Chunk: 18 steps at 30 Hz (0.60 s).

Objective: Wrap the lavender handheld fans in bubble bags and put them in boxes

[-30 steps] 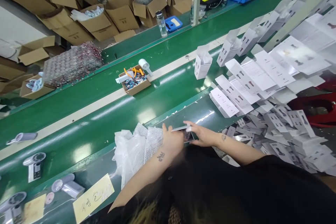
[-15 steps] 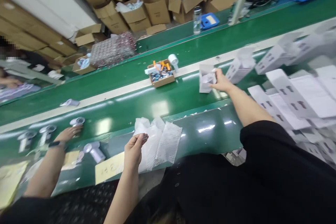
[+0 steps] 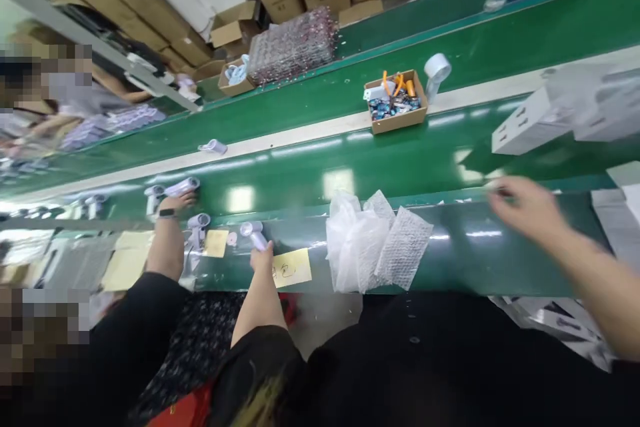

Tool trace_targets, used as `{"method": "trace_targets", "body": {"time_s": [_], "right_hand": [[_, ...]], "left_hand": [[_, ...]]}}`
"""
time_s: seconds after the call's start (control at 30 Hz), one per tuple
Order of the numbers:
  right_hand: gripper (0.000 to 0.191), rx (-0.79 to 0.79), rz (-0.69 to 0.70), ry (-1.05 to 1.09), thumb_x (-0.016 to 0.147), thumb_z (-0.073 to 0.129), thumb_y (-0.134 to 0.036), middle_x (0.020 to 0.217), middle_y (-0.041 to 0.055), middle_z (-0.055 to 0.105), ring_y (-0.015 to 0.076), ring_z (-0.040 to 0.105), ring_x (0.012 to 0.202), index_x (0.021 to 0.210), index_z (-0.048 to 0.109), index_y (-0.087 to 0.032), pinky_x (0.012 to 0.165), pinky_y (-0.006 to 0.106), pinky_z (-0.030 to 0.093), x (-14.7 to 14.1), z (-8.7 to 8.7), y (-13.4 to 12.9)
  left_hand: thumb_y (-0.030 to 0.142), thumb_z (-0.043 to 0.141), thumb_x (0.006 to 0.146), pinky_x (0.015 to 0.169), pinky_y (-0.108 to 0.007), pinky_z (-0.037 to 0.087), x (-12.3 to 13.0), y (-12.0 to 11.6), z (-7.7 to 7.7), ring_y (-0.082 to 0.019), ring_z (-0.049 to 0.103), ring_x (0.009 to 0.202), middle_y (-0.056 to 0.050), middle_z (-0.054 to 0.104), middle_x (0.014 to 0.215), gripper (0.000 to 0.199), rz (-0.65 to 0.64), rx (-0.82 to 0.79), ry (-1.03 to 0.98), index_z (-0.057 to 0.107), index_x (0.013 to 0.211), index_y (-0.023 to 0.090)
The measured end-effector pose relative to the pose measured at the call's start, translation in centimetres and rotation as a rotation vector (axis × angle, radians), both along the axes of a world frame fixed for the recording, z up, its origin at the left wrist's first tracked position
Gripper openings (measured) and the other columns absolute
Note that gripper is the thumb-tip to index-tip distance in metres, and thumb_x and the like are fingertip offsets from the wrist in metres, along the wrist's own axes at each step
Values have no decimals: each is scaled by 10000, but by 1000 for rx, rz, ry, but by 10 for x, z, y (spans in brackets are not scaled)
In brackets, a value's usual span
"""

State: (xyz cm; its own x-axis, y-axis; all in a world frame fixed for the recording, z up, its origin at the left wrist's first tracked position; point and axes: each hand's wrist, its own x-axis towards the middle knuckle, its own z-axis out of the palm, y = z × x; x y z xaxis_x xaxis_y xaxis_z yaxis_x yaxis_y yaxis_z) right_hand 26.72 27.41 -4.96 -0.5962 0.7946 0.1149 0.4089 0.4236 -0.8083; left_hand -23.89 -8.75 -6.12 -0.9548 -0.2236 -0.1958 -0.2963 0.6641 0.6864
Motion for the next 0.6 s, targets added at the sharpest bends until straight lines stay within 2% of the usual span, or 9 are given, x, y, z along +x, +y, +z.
{"method": "trace_targets", "body": {"time_s": [0.07, 0.1, 0.17, 0.23, 0.33, 0.4, 0.47, 0.53, 0.6], "right_hand": [[244, -199, -76, -107, 757, 633, -440, 955, 105, 667, 273, 616, 867, 848, 657, -215, 698, 381, 484, -35, -2, -63], [265, -417, -3, -120, 747, 647, -444, 905, 98, 673, 249, 626, 820, 852, 651, -200, 720, 382, 494, -54, -4, -88], [334, -841, -51, 15, 693, 701, -451, 801, 78, 671, 211, 640, 749, 858, 614, -174, 736, 374, 517, -91, -6, -123], [377, -1163, -163, 203, 669, 745, -413, 875, 76, 675, 184, 654, 771, 913, 579, -178, 749, 349, 529, -124, -5, -141], [342, -1487, -97, 494, 740, 714, -350, 1056, 75, 658, 183, 665, 854, 992, 535, -205, 760, 365, 548, -157, -2, -143], [249, -1501, -100, 619, 798, 659, -286, 1008, 71, 668, 167, 666, 783, 993, 541, -186, 711, 346, 563, -159, 0, -132], [171, -1405, -249, 694, 822, 616, -220, 899, 59, 676, 142, 650, 681, 969, 552, -163, 636, 300, 567, -141, 1, -118], [138, -1310, -423, 720, 828, 595, -189, 821, 36, 664, 135, 634, 629, 956, 548, -170, 576, 282, 566, -107, 2, -105], [153, -1272, -518, 709, 819, 595, -167, 774, 13, 645, 139, 628, 620, 959, 539, -191, 556, 289, 573, -65, 5, -99]], "left_hand": [[220, 677, 647, 774, -411, 447, -2, 9, -4, -336, 560, 1021, -97, 576, 792, 226, -37, 83, -79, 486, 756, 171], [263, 631, 703, 710, -368, 460, 4, 16, -5, -286, 594, 924, -70, 563, 755, 184, -62, 135, -115, 488, 771, 170], [350, 541, 783, 610, -283, 452, 34, 34, -4, -181, 601, 731, -31, 556, 728, 195, -133, 258, -189, 504, 821, 162], [422, 541, 782, 547, -222, 423, 84, 55, -1, -106, 557, 595, -16, 576, 739, 280, -256, 430, -309, 530, 868, 156], [477, 604, 757, 489, -204, 391, 177, 84, 4, -83, 527, 527, -38, 605, 777, 400, -606, 761, -639, 556, 956, 134], [484, 485, 857, 537, -233, 438, 226, 95, 2, -116, 578, 598, -63, 622, 832, 404, -1029, 632, -699, 547, 1052, 135], [425, 468, 892, 666, -289, 481, 253, 99, -6, -166, 615, 777, -93, 630, 954, 377, -1532, 333, -540, 523, 1154, 160], [312, 547, 864, 817, -365, 459, 259, 100, -17, -225, 573, 981, -129, 606, 1078, 320, -1911, 11, -296, 546, 1150, 169], [189, 560, 837, 900, -412, 405, 254, 103, -28, -265, 514, 1079, -154, 592, 1099, 206, -2138, -277, -98, 611, 1031, 145]]}}
